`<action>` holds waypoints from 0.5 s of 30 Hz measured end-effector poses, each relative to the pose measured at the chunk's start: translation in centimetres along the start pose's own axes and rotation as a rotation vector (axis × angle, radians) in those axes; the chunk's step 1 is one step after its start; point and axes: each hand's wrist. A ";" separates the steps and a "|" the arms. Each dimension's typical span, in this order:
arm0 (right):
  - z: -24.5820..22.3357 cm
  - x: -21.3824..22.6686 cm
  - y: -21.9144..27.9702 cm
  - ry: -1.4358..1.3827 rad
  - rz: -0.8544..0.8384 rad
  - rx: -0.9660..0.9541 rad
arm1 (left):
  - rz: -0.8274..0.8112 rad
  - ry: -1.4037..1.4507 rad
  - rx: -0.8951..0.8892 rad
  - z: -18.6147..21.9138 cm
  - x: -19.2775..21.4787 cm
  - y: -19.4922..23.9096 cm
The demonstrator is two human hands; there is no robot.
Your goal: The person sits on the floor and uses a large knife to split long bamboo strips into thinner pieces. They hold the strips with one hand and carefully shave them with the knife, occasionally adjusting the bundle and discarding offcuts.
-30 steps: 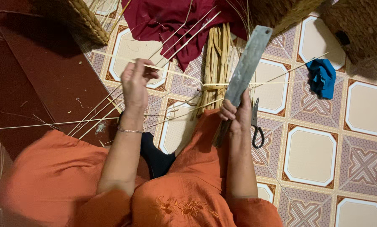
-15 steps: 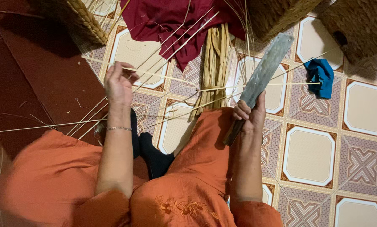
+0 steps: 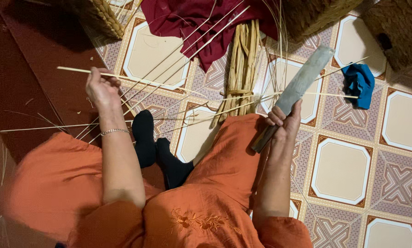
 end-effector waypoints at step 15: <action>8.5 -9.3 5.0 0.494 -0.377 -0.075 | -0.307 0.154 -0.114 4.0 -5.7 3.3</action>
Point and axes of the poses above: each hand's wrist, its own y-axis away from the middle knuckle, its own x-axis out of the back of the hand, z = x × y, and after that the axes turned 5 degrees about -x, right-handed
